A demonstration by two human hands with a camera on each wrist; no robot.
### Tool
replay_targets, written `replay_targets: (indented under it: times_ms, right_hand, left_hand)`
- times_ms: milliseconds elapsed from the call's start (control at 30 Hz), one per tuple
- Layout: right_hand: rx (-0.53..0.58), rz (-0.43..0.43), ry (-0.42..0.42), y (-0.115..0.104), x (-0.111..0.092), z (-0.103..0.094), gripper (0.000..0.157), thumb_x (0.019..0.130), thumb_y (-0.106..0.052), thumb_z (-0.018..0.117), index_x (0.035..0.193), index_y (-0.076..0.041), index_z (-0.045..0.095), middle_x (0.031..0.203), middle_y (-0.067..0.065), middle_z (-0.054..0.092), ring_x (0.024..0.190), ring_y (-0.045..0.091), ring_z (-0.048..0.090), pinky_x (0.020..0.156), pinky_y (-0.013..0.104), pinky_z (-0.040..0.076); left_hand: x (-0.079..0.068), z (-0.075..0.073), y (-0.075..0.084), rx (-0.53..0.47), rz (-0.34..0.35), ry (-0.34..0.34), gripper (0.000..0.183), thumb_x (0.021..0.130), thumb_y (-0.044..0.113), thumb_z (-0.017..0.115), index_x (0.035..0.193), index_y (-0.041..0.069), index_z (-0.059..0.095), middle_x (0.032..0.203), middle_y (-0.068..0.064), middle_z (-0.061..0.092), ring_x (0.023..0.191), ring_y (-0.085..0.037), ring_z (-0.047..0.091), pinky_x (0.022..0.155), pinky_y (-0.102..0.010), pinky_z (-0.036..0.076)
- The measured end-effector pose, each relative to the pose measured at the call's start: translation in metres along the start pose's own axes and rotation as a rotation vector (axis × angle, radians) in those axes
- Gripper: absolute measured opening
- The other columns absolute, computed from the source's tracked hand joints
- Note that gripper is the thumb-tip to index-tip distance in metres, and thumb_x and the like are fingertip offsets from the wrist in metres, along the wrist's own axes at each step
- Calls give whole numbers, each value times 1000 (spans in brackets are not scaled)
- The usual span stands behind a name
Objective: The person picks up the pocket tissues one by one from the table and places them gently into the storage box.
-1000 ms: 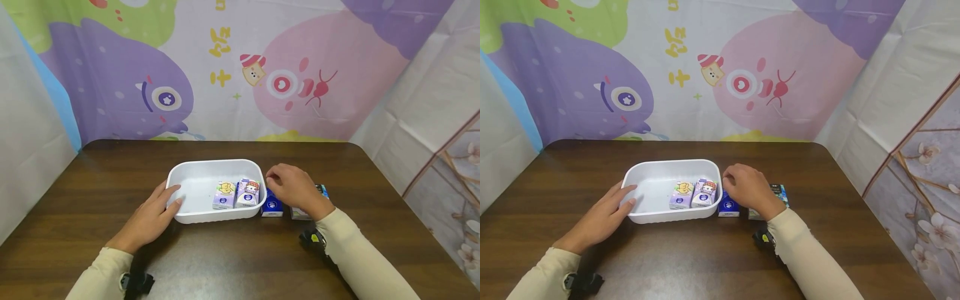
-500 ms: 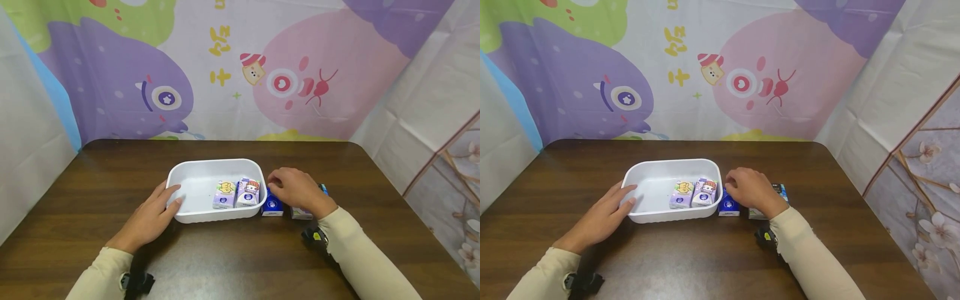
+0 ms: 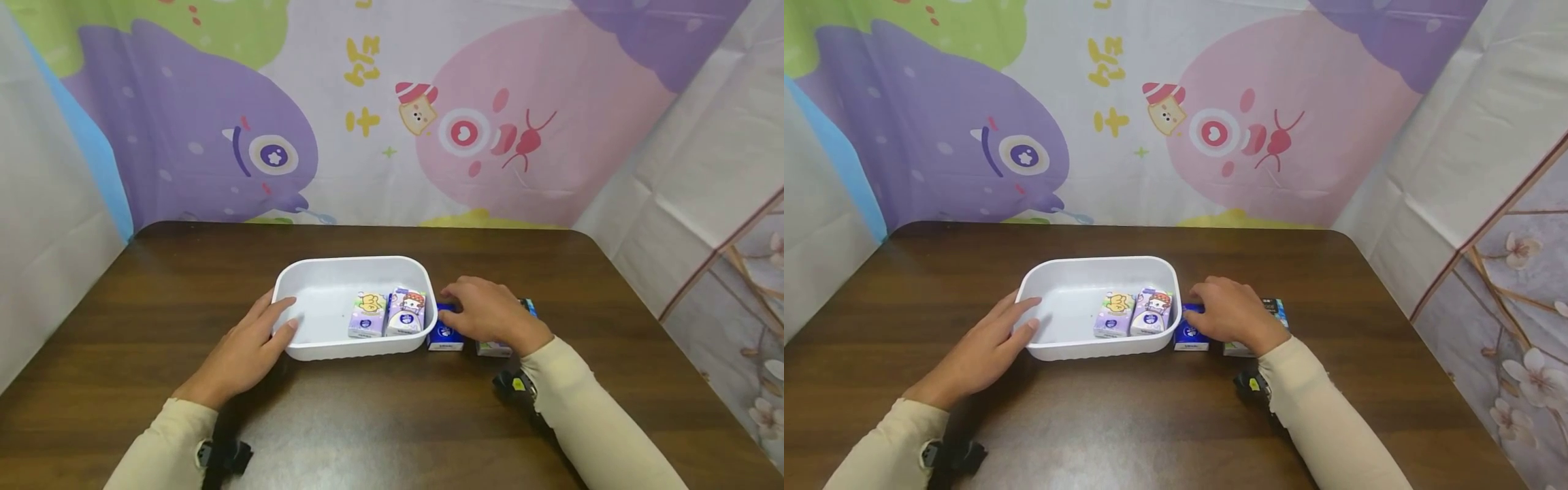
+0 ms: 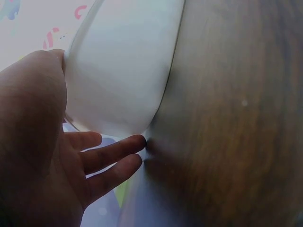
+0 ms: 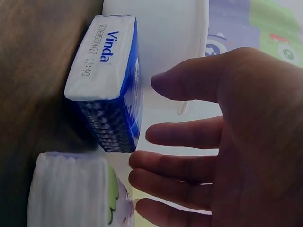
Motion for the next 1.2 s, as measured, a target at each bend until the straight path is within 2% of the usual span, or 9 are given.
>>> replay_targets:
  times_ms: [333,633,867,1033,1200]
  right_hand:
    - [-28,15,-79,4,0,6,51,92,-50,68,127,-12,70,118,6,66,109,27,62,94,55,48]
    - [-4,44,-104,6,0,8,53,92,-51,69,127,-11,67,119,6,66,115,29,60,99,60,43]
    - [-4,41,-101,6,1,7,51,91,-53,69,120,-11,67,107,2,68,101,24,63,93,54,48]
    - [14,52,-121,7,0,8,49,90,-54,70,114,-12,65,95,-1,65,87,19,60,86,49,50]
    - [41,68,-132,9,-1,7,48,89,-56,70,110,-14,62,88,-3,62,80,18,58,79,44,49]
  left_hand:
    - [0,1,0,5,-3,-4,59,106,49,40,151,10,44,162,-14,23,137,-43,40,103,-66,36]
    - [-1,-1,1,17,3,9,58,106,48,40,150,11,45,161,-16,25,136,-44,40,103,-66,36]
    - [0,0,0,13,3,4,59,106,49,39,151,11,45,162,-15,24,136,-44,40,103,-66,35]
    - [0,0,-1,17,4,6,59,106,49,39,151,11,45,162,-16,24,137,-44,40,104,-66,35]
    - [0,0,0,18,12,9,58,107,48,40,151,10,45,161,-16,25,137,-44,40,103,-66,36]
Point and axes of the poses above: each hand's wrist, its own x-axis towards the middle knuckle, its own z-axis out of the palm, y = z × x, the point moved 7 cm from there along x, towards the middle knuckle
